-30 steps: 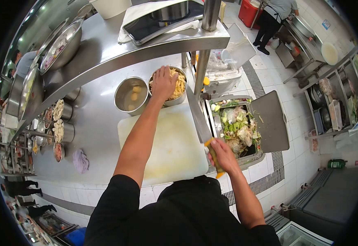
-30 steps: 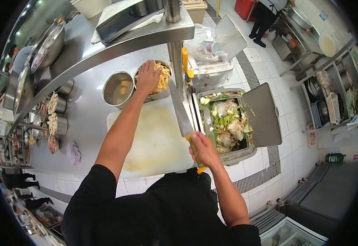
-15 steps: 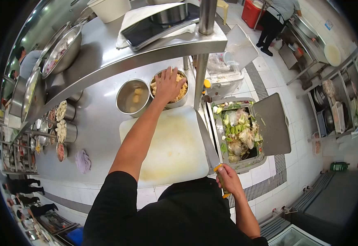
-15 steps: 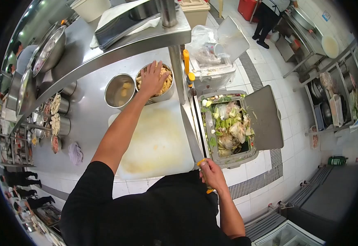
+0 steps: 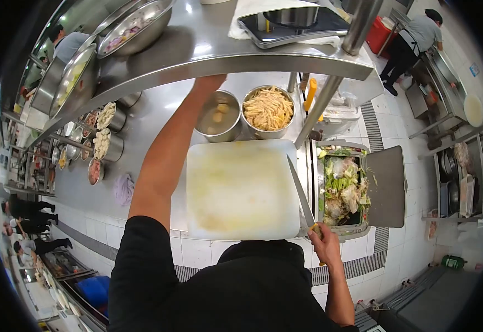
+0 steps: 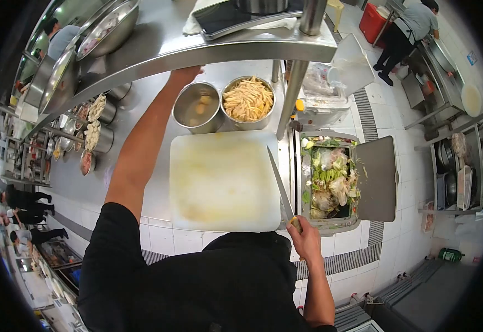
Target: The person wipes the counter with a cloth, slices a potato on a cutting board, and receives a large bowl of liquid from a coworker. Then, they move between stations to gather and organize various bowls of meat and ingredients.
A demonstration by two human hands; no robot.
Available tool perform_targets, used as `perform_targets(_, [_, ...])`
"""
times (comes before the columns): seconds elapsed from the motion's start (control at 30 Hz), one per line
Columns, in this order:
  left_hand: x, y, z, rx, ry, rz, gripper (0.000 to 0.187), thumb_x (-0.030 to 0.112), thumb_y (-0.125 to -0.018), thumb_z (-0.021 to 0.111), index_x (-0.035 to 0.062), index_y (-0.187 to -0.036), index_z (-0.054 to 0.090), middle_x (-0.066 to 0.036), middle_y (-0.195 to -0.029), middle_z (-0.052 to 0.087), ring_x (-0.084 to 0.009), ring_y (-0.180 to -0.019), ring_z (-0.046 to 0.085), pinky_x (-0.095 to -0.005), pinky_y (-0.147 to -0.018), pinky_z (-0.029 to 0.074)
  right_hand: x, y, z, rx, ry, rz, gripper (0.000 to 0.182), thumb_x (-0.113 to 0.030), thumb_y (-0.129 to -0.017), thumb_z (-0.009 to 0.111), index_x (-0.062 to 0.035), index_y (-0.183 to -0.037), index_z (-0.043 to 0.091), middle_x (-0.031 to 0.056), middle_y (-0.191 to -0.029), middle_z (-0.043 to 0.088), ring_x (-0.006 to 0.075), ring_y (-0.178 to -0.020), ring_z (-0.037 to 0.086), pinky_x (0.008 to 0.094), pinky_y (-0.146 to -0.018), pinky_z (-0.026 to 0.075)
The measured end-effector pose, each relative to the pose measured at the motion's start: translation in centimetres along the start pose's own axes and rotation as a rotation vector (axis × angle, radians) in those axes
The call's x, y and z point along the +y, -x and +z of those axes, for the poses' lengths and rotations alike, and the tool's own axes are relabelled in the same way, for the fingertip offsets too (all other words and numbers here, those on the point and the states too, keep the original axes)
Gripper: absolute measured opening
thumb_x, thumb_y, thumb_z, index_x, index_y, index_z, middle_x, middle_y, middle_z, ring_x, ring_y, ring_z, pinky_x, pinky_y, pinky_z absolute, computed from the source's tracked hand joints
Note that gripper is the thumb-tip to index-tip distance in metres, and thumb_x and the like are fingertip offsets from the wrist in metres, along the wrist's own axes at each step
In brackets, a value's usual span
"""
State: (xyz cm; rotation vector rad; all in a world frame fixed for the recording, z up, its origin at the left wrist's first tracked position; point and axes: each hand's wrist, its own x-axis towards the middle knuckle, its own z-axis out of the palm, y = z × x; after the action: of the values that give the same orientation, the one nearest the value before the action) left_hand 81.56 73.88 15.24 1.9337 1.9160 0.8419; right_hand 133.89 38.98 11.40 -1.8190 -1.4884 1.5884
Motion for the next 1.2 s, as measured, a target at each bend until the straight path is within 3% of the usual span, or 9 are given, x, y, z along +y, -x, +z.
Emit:
perform_targets(0.13, [1.1,6.8,-0.9,-0.194,-0.367,-0.164,0.031,0.036,-0.082,0.069,0.0092,-0.095,0.077,-0.017,-0.106,0.072,-0.0344,-0.097,0.069,-0.0437,-0.089,0.054,0.3,-0.4,1.6,-0.012,0.097,-0.074,0.047,-0.037,-0.093,0.067,-0.0029,-0.124,0.062,0.0209,-0.080,0.069,0.0354,-0.071,0.068,0.0418,-0.068,0.053])
perform_targets(0.43, [-2.1,10.8,6.7,-0.438,-0.409,-0.406,0.059,0.029,-0.088,0.062,0.0137,-0.143,0.047,-0.021,-0.128,0.064,-0.0363,-0.120,0.061,-0.0460,-0.103,0.050,-2.0,-1.3,10.4,-0.602,0.386,-0.495,0.041,-0.040,-0.095,0.064,-0.0090,-0.122,0.063,0.0216,-0.092,0.070,0.0430,-0.089,0.066,0.0465,-0.079,0.052])
perform_targets(0.57, [-3.1,10.7,7.2,-0.480,-0.527,-0.326,0.049,0.027,-0.091,0.057,0.0123,-0.138,0.053,-0.021,-0.125,0.066,-0.0365,-0.118,0.063,-0.0459,-0.101,0.050,0.7,-1.0,9.7,-0.459,0.222,-0.236,0.037,-0.038,-0.098,0.061,-0.0047,-0.116,0.061,0.0188,-0.082,0.069,0.0325,-0.073,0.068,0.0431,-0.066,0.052])
perform_targets(0.73, [-0.1,11.4,5.2,-0.390,-0.530,-0.373,0.042,0.029,-0.091,0.059,0.0086,-0.128,0.061,-0.020,-0.121,0.068,-0.0355,-0.113,0.065,-0.0454,-0.097,0.052,8.5,0.8,1.8,0.444,-0.079,0.078,0.027,-0.031,-0.103,0.056,-0.0056,-0.111,0.055,-0.0015,-0.062,0.049,0.0062,-0.047,0.043,0.0257,-0.041,0.038])
perform_targets(0.8, [2.8,12.3,3.0,0.166,-0.175,-0.254,0.043,0.029,-0.088,0.063,0.0059,-0.125,0.063,-0.018,-0.119,0.069,-0.0352,-0.108,0.067,-0.0460,-0.092,0.053,9.2,2.3,-1.6,0.562,-0.103,0.046,0.028,-0.028,-0.102,0.058,-0.0028,-0.115,0.056,0.0002,-0.060,0.052,0.0082,-0.047,0.049,0.0271,-0.042,0.042])
perform_targets(0.9, [6.3,16.1,1.2,0.361,0.236,-0.159,0.045,0.030,-0.086,0.072,0.0067,-0.123,0.064,-0.016,-0.110,0.072,-0.0322,-0.100,0.069,-0.0419,-0.084,0.054,7.7,4.5,-3.2,0.506,-0.132,0.069,0.032,-0.027,-0.100,0.060,-0.0027,-0.121,0.057,0.0005,-0.061,0.053,0.0090,-0.047,0.049,0.0279,-0.043,0.043])
perform_targets(1.03, [8.7,28.0,9.0,-0.139,0.185,-0.197,0.051,0.036,-0.082,0.078,0.0091,-0.124,0.065,-0.014,-0.105,0.072,-0.0302,-0.093,0.069,-0.0408,-0.080,0.053,7.9,4.5,-1.2,0.287,-0.064,0.028,0.041,-0.027,-0.096,0.065,-0.0032,-0.128,0.057,0.0032,-0.065,0.059,0.0100,-0.049,0.054,0.0297,-0.045,0.046])
perform_targets(1.13, [10.7,34.7,14.7,-0.069,0.006,0.074,0.047,0.030,-0.080,0.075,0.0062,-0.119,0.065,-0.014,-0.110,0.060,-0.0350,-0.101,0.061,-0.0441,-0.086,0.052,6.5,3.4,1.4,0.198,0.360,-0.129,0.051,-0.043,-0.094,0.063,-0.0100,-0.133,0.053,0.0248,-0.083,0.069,0.0477,-0.081,0.066,0.0534,-0.072,0.052])
perform_targets(1.2, [12.0,36.8,16.0,-0.043,0.031,0.086,0.051,0.025,-0.079,0.077,0.0046,-0.124,0.064,-0.015,-0.114,0.058,-0.0351,-0.106,0.059,-0.0425,-0.091,0.051,4.3,3.2,2.8,0.206,0.441,-0.300,0.051,-0.043,-0.095,0.061,-0.0106,-0.134,0.051,0.0268,-0.092,0.069,0.0474,-0.087,0.067,0.0551,-0.077,0.052])
